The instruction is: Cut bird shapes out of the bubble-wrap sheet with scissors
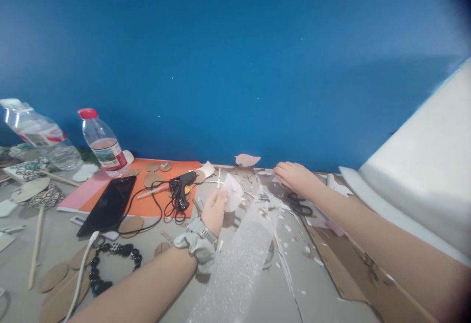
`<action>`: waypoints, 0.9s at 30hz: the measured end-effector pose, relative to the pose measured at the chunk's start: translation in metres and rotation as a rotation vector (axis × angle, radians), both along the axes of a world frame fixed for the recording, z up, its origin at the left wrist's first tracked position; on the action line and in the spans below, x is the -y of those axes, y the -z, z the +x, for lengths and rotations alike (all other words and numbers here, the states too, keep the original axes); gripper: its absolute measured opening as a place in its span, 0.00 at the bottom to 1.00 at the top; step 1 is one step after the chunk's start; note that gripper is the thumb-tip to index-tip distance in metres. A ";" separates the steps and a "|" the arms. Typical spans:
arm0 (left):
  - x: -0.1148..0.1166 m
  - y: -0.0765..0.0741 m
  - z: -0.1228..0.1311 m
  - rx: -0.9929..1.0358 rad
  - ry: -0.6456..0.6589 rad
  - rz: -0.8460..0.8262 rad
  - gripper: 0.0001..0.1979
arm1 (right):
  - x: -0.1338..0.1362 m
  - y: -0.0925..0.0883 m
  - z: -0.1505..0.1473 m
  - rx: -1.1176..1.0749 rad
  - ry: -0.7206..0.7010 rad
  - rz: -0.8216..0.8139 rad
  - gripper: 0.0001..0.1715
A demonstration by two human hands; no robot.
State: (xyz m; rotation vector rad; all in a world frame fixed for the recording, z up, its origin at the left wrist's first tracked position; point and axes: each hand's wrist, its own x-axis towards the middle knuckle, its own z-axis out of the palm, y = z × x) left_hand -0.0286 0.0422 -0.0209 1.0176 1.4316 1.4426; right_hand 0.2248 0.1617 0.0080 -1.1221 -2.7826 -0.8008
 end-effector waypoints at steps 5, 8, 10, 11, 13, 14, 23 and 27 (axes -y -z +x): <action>-0.001 0.004 -0.001 -0.017 0.033 0.016 0.18 | -0.003 -0.020 -0.010 0.010 0.027 -0.071 0.11; -0.003 0.006 -0.003 -0.018 0.050 0.017 0.17 | -0.011 -0.039 -0.017 0.045 0.066 -0.152 0.10; -0.004 0.007 -0.003 -0.020 0.058 0.016 0.18 | -0.019 -0.050 -0.022 0.080 0.103 -0.234 0.10; -0.004 0.008 -0.004 -0.021 0.062 0.017 0.17 | -0.023 -0.055 -0.024 0.096 0.127 -0.277 0.10; -0.004 0.008 -0.004 -0.024 0.071 0.019 0.17 | -0.033 -0.061 -0.029 0.120 0.192 -0.350 0.09; -0.004 0.008 -0.003 -0.025 0.073 0.021 0.17 | -0.037 -0.063 -0.031 0.128 0.228 -0.380 0.11; -0.004 0.008 -0.002 -0.023 0.056 0.024 0.16 | -0.037 -0.064 -0.043 -0.031 0.456 -0.348 0.17; -0.004 0.009 -0.002 -0.036 0.065 0.038 0.17 | -0.011 -0.063 -0.040 -0.270 0.474 -0.301 0.11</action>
